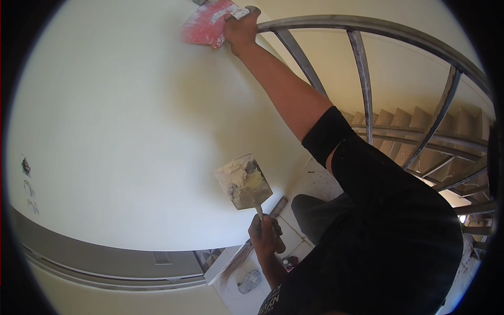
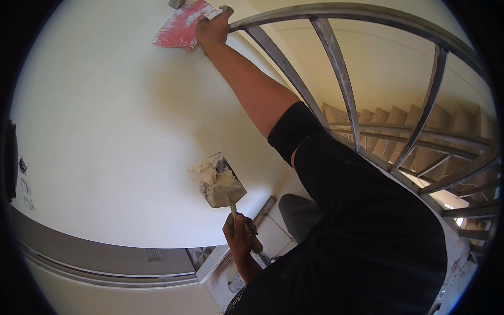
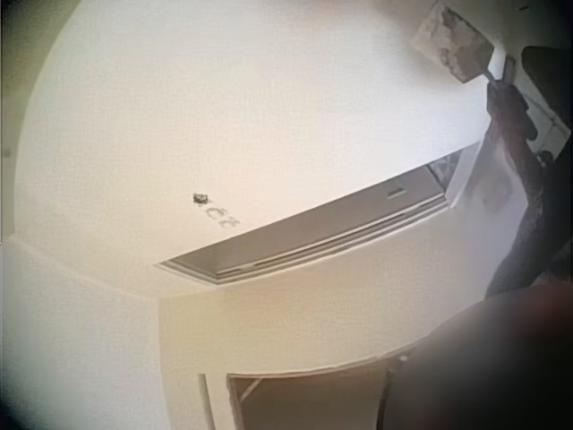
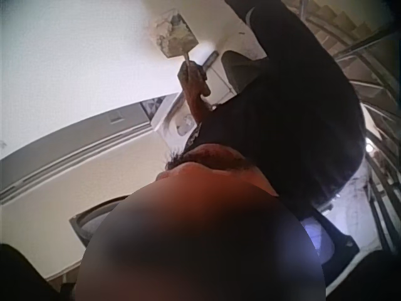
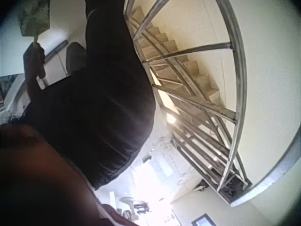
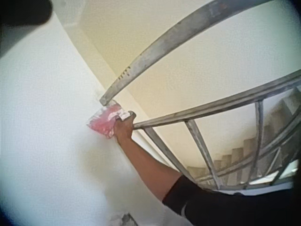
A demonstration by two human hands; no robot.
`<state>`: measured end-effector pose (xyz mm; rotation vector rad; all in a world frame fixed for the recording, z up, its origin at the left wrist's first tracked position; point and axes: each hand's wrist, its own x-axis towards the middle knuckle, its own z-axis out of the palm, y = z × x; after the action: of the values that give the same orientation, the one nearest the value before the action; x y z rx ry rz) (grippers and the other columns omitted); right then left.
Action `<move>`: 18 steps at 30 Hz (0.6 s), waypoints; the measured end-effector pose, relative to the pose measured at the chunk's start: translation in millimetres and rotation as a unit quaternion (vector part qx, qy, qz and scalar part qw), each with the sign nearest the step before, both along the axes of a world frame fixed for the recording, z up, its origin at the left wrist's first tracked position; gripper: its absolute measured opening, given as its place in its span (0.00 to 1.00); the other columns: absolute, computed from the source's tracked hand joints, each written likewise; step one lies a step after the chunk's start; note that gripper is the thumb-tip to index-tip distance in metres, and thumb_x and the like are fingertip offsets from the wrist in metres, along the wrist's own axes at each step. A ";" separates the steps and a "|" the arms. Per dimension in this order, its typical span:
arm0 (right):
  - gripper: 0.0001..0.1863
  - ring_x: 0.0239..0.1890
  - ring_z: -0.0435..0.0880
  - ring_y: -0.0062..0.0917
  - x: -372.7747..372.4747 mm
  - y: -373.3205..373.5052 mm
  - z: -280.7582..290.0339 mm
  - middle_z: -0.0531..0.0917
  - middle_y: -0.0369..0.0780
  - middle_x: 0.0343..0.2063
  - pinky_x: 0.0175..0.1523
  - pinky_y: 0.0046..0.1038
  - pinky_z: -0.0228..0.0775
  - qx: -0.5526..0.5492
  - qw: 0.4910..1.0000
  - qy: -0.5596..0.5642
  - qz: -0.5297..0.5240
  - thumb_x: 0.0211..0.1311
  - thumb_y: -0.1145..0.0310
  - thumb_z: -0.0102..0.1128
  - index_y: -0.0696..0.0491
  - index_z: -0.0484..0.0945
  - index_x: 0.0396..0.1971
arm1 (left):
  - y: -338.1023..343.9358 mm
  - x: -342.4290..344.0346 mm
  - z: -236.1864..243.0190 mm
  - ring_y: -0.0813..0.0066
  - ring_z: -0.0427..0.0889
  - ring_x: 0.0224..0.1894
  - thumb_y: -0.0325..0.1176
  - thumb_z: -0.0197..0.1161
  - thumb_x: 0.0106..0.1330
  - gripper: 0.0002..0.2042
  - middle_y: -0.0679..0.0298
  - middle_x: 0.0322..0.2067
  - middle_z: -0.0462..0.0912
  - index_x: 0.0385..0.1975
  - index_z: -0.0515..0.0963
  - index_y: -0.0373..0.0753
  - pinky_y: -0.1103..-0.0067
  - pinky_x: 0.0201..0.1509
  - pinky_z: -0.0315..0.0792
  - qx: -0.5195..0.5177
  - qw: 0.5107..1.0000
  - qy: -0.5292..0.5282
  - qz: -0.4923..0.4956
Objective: Apply plaster or joint compound to a wall near a staircase using a trowel and a putty knife.
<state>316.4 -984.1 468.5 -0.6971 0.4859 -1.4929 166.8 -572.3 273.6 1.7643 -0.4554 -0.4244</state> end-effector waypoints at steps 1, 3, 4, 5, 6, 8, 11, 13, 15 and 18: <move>0.29 0.46 0.79 0.42 -3.9 -1.5 3.9 0.76 0.55 0.44 0.50 0.37 0.72 0.022 0.998 0.054 0.006 0.55 0.76 0.62 0.60 0.56 0.53 | -1.1 -0.2 -2.7 0.78 0.70 0.16 0.36 0.51 0.70 0.12 0.64 0.17 0.72 0.26 0.69 0.35 0.81 0.20 0.66 -0.010 1.000 0.003 -0.001; 0.29 0.45 0.80 0.46 -10.6 5.2 14.0 0.76 0.58 0.43 0.50 0.38 0.73 0.052 0.993 0.103 0.016 0.53 0.75 0.61 0.61 0.56 0.52 | 0.7 0.2 -1.0 0.78 0.70 0.16 0.37 0.52 0.70 0.13 0.64 0.17 0.72 0.26 0.69 0.35 0.81 0.20 0.66 -0.012 1.000 0.000 0.000; 0.29 0.44 0.80 0.49 -12.8 15.2 18.3 0.76 0.59 0.42 0.50 0.39 0.74 0.037 0.994 0.102 -0.001 0.52 0.74 0.60 0.62 0.56 0.52 | 2.5 -0.3 2.1 0.78 0.70 0.16 0.37 0.52 0.70 0.13 0.64 0.16 0.72 0.26 0.69 0.35 0.81 0.20 0.65 -0.010 1.000 -0.001 0.009; 0.29 0.44 0.80 0.51 -16.9 19.1 17.1 0.77 0.61 0.41 0.49 0.40 0.74 0.020 0.994 0.104 -0.021 0.51 0.74 0.59 0.63 0.56 0.51 | 0.2 -1.4 2.5 0.78 0.70 0.16 0.37 0.52 0.70 0.13 0.64 0.16 0.72 0.26 0.69 0.35 0.81 0.20 0.65 -0.011 1.000 0.000 0.015; 0.28 0.43 0.81 0.51 -25.2 25.2 13.7 0.77 0.62 0.39 0.49 0.40 0.74 0.022 0.995 0.096 -0.001 0.50 0.76 0.58 0.63 0.56 0.50 | -0.2 -2.7 4.1 0.79 0.70 0.16 0.38 0.52 0.70 0.13 0.64 0.16 0.72 0.26 0.69 0.36 0.81 0.19 0.64 -0.022 1.000 0.010 0.017; 0.29 0.41 0.81 0.52 -31.2 24.7 5.3 0.77 0.62 0.36 0.48 0.41 0.74 -0.005 0.996 0.084 -0.031 0.49 0.77 0.58 0.62 0.55 0.50 | -3.0 -4.4 7.6 0.79 0.70 0.16 0.38 0.52 0.71 0.13 0.64 0.16 0.72 0.26 0.69 0.36 0.81 0.19 0.64 -0.016 1.000 0.001 0.009; 0.30 0.40 0.81 0.54 -31.1 21.4 1.5 0.78 0.61 0.33 0.47 0.42 0.75 -0.043 0.995 0.061 -0.072 0.49 0.78 0.59 0.62 0.53 0.50 | -3.7 -7.5 12.6 0.78 0.70 0.16 0.38 0.52 0.71 0.13 0.63 0.16 0.71 0.27 0.69 0.36 0.81 0.19 0.64 -0.010 1.000 -0.011 0.000; 0.29 0.39 0.81 0.54 -27.3 17.2 5.2 0.78 0.61 0.32 0.46 0.42 0.75 -0.049 0.994 0.048 -0.081 0.49 0.78 0.58 0.62 0.53 0.49 | -2.1 -9.2 14.5 0.78 0.70 0.15 0.37 0.52 0.71 0.13 0.63 0.16 0.71 0.27 0.69 0.36 0.81 0.19 0.64 -0.005 1.000 -0.015 0.000; 0.29 0.38 0.81 0.54 -21.7 14.8 12.7 0.79 0.60 0.32 0.46 0.43 0.74 -0.024 0.998 0.047 -0.030 0.50 0.78 0.58 0.62 0.53 0.49 | 0.8 -9.9 14.3 0.78 0.70 0.15 0.37 0.52 0.71 0.12 0.63 0.16 0.71 0.27 0.69 0.36 0.81 0.18 0.65 -0.005 1.000 0.002 0.021; 0.05 0.27 0.83 0.36 -31.6 3.9 19.4 0.83 0.46 0.31 0.36 0.32 0.78 0.049 0.997 0.030 -0.042 0.61 0.76 0.53 0.61 0.76 0.34 | -6.1 -7.2 8.0 0.78 0.70 0.16 0.36 0.52 0.71 0.12 0.63 0.16 0.72 0.27 0.68 0.36 0.81 0.19 0.65 -0.007 1.000 0.010 0.006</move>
<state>284.8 -980.2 487.9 -0.6524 0.6365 -1.5194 159.6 -578.4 281.6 1.7467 -0.4320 -0.4281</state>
